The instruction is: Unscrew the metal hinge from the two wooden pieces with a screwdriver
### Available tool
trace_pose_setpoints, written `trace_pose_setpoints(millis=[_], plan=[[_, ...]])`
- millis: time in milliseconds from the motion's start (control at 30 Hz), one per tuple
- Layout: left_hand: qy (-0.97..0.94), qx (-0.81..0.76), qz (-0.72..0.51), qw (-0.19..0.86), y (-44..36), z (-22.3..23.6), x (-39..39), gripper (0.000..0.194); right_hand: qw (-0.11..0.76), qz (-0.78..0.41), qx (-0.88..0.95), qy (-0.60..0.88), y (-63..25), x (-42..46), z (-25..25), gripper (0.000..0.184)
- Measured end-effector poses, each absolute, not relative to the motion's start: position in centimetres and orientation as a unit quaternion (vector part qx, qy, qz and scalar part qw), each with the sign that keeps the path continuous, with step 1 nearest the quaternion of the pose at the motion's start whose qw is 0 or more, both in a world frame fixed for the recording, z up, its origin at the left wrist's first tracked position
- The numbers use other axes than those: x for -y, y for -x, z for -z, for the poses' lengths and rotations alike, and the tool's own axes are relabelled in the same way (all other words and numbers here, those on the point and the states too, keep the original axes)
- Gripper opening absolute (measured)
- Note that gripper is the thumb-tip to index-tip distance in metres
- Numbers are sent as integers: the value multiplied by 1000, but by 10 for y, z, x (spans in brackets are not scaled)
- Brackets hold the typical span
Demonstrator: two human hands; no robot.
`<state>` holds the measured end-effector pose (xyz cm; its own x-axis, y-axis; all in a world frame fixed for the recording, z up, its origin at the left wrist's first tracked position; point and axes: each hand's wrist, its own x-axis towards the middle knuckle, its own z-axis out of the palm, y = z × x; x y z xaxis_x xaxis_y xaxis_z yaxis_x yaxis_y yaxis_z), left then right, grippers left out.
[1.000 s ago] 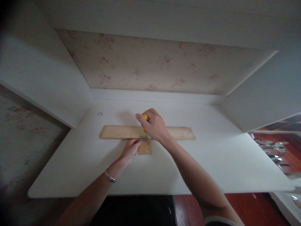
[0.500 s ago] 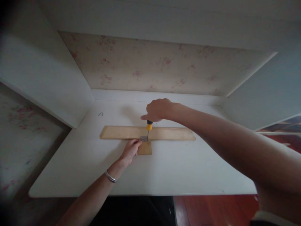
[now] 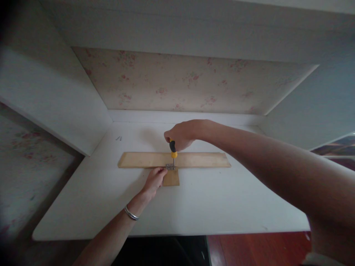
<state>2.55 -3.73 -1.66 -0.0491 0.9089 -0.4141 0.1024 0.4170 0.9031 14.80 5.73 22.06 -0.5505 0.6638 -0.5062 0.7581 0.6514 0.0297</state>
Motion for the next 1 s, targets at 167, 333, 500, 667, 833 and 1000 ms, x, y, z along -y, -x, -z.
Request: trace_pose_setpoints(millis=[167,333,500,667,833,1000], plan=[[-396,-625,-361,567,-25,18,37,20,250,62,-833,-489,-145,-56,-220,59],[-403,-623,-366,562,-25,20,38,21,250,102,-863,-427,-145,-55,-222,50],[-398,-620,-366,568,-25,20,37,20,263,56,-826,-496,-144,-54,-221,60],[-407,-613,-368,569,-25,21,37,22,224,79,-882,-407,-146,-57,-219,54],[-391,-617,-372,572,-25,23,37,20,243,36,-837,-489,-145,-56,-220,60],[-386,-618,-371,576,-24,21,38,20,229,70,-868,-435,-144,-54,-223,50]])
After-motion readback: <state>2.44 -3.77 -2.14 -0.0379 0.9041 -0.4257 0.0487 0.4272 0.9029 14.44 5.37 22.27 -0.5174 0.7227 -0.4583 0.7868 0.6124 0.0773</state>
